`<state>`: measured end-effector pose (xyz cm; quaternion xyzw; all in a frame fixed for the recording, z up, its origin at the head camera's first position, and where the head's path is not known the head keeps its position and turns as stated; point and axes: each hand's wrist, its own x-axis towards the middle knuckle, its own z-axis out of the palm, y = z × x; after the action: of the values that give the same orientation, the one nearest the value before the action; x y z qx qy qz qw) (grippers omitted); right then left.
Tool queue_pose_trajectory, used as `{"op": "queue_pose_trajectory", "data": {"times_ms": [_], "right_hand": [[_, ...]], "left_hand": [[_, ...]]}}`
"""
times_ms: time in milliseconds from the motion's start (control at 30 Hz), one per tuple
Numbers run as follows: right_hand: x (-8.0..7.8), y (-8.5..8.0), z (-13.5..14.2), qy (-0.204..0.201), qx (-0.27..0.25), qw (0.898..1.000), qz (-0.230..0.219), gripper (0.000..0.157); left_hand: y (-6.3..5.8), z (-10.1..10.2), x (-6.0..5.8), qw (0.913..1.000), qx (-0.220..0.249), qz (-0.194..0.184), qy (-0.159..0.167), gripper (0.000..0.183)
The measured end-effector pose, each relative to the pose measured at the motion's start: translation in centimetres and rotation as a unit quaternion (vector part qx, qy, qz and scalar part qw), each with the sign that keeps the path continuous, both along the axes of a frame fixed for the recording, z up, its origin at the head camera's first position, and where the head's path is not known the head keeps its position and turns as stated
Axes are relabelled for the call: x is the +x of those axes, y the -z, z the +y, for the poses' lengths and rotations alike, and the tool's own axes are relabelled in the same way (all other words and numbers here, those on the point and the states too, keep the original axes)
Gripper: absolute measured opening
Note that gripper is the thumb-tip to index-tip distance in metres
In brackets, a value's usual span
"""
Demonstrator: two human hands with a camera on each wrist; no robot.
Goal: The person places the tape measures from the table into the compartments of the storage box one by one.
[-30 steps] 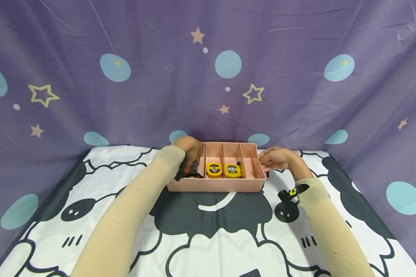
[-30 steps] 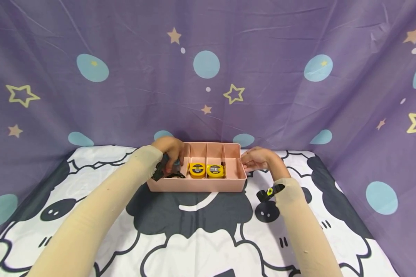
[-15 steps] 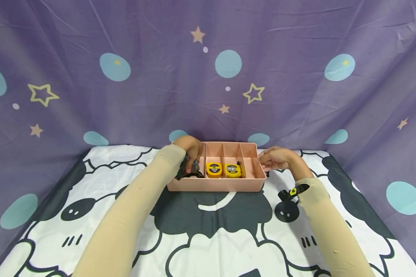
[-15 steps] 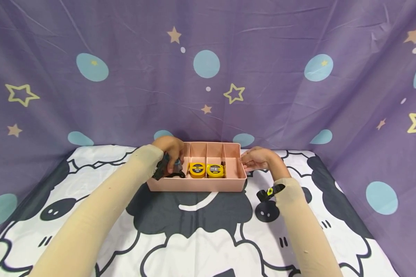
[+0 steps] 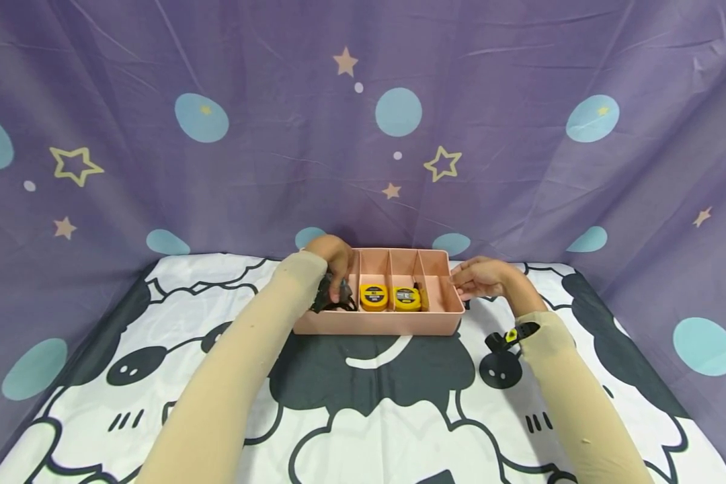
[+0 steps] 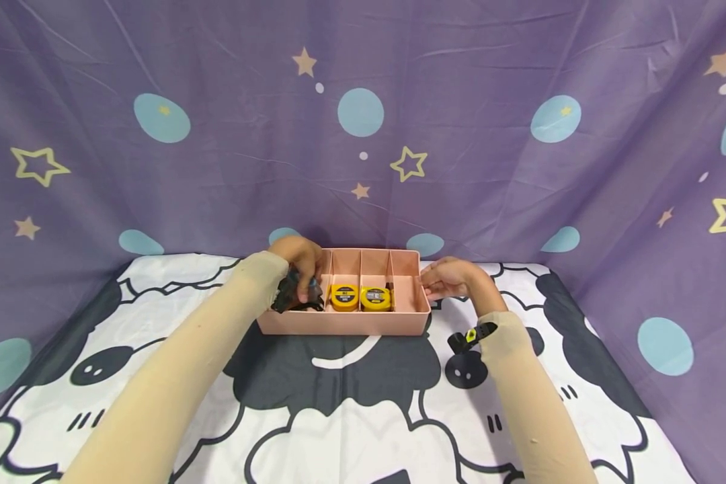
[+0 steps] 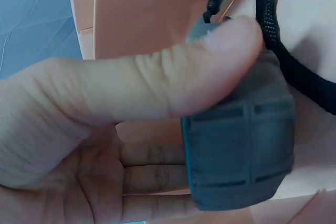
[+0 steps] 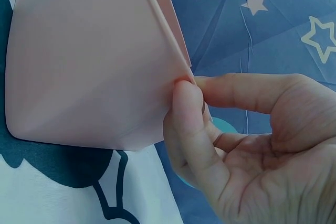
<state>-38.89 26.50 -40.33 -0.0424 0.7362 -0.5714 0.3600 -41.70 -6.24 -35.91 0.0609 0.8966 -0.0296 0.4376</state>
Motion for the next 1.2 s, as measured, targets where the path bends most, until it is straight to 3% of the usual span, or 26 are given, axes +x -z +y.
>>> {"op": "queue_pose_trajectory", "data": {"times_ms": [100,167,267,367,533,667,733,833,1000,1200], "right_hand": [[0.0,0.0,0.0,-0.002,-0.003,1.000,0.001,0.010],[0.1,0.0,0.0,-0.003,-0.006,1.000,0.001,0.009],[0.1,0.0,0.0,-0.004,-0.010,1.000,0.000,0.012],[0.1,0.1,-0.1,-0.005,-0.011,1.000,0.002,0.011],[0.2,0.0,-0.2,-0.006,-0.008,1.000,0.003,0.010],[0.1,-0.1,-0.1,-0.006,-0.004,1.000,0.002,0.010],[0.1,-0.1,-0.1,-0.002,-0.001,1.000,0.000,0.010],[0.2,-0.2,-0.1,-0.001,0.002,1.000,0.000,0.011],[0.2,0.0,-0.1,0.003,0.004,1.000,0.002,0.011],[0.1,0.1,-0.1,0.002,0.004,1.000,0.004,0.011]], "left_hand": [[0.2,0.4,0.0,0.9984,-0.030,-0.005,-0.049,0.081],[0.3,0.7,0.1,0.9939,-0.047,-0.005,-0.100,0.085],[0.4,0.9,0.1,0.9889,-0.062,0.004,-0.135,0.085],[0.4,0.8,0.2,0.9905,-0.060,0.015,-0.123,0.087],[0.7,0.0,0.3,0.9978,-0.012,0.050,-0.041,0.075],[1.0,-0.8,0.3,0.9959,0.026,0.083,0.026,0.060],[1.1,-1.0,0.4,0.9947,0.036,0.087,0.040,0.057],[0.9,-0.9,0.4,0.9962,0.030,0.076,0.028,0.061],[0.6,0.0,0.4,0.9986,-0.016,0.046,-0.023,0.080],[0.5,0.8,0.3,0.9938,-0.043,0.035,-0.097,0.099]]}}
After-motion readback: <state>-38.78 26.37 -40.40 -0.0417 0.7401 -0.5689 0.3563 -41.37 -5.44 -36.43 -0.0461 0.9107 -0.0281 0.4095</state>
